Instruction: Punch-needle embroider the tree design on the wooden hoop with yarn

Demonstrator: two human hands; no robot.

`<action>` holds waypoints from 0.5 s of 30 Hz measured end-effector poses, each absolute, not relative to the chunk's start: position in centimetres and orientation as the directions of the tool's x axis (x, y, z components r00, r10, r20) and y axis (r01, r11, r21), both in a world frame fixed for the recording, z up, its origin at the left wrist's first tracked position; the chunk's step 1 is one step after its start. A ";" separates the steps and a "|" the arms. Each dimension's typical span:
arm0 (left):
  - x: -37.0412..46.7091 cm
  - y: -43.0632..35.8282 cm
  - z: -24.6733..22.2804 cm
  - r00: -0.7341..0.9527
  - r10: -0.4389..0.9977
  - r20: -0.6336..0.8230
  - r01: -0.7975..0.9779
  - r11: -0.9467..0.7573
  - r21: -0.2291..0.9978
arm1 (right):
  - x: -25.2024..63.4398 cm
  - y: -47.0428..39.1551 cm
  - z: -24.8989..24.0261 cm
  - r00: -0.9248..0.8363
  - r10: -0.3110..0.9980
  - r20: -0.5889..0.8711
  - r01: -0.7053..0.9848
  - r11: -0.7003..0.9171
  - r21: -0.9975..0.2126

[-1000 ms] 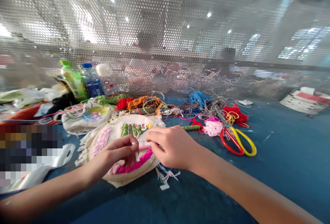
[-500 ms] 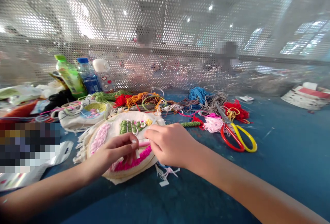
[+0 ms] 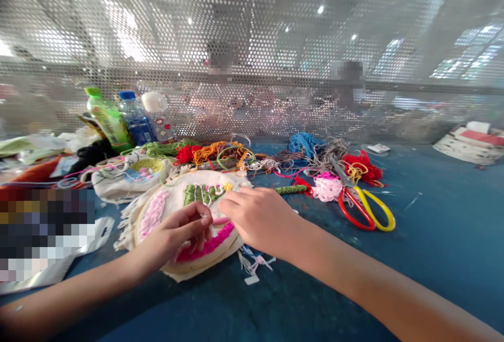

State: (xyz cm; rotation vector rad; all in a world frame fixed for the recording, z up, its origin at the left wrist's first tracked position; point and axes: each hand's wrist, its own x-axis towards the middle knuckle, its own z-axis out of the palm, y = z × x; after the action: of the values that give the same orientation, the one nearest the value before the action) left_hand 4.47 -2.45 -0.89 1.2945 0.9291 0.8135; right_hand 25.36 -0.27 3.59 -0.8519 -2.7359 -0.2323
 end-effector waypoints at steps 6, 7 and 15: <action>4.5 -2.4 -1.3 0.414 0.906 -0.089 0.014 0.092 0.996 | 25.4 0.0 3.6 -0.752 0.591 0.292 0.595 0.799 -0.085; 4.6 -2.5 -1.3 0.412 0.908 -0.075 0.020 0.073 0.997 | 25.5 0.1 3.7 -0.732 0.624 0.275 0.607 0.780 -0.154; 4.2 -2.9 -0.8 0.378 0.922 0.081 0.148 -0.146 0.978 | 25.9 0.2 4.3 -0.617 0.762 0.197 0.638 0.631 -0.441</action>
State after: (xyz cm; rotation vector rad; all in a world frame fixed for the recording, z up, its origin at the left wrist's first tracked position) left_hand 4.17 -2.91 -0.75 1.5775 0.9834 0.9138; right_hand 25.95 0.18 4.34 -1.1161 -2.4887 0.4688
